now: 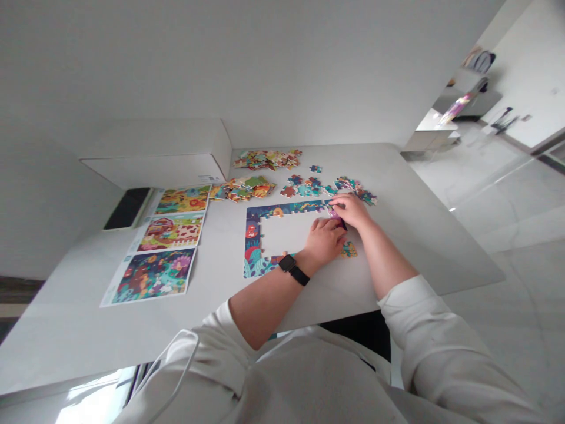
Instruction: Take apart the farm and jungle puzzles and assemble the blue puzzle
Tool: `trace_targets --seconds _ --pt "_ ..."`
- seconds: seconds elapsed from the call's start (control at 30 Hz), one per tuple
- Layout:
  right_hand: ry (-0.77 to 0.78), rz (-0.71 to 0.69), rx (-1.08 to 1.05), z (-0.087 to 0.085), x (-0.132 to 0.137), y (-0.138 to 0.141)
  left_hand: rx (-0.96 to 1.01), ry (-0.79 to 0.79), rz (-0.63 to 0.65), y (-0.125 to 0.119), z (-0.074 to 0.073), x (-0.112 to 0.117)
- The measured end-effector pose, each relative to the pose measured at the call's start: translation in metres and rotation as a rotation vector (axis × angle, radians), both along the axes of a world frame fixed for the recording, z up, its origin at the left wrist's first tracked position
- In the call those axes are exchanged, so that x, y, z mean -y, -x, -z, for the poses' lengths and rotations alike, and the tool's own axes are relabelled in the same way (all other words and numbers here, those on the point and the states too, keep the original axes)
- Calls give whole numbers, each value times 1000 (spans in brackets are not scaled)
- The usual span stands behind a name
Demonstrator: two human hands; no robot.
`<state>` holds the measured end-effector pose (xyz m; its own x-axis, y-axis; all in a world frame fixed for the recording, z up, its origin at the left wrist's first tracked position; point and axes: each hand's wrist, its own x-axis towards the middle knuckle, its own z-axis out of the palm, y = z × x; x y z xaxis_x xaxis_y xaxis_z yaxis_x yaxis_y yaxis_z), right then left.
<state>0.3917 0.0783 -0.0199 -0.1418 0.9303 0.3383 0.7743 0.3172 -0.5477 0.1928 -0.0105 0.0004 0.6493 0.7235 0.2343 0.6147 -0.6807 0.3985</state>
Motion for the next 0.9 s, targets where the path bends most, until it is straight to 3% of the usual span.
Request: trace_targets --seconds 0.9 --pt "68 -3 23 -5 -10 4 18 5 14 1 3 -1"
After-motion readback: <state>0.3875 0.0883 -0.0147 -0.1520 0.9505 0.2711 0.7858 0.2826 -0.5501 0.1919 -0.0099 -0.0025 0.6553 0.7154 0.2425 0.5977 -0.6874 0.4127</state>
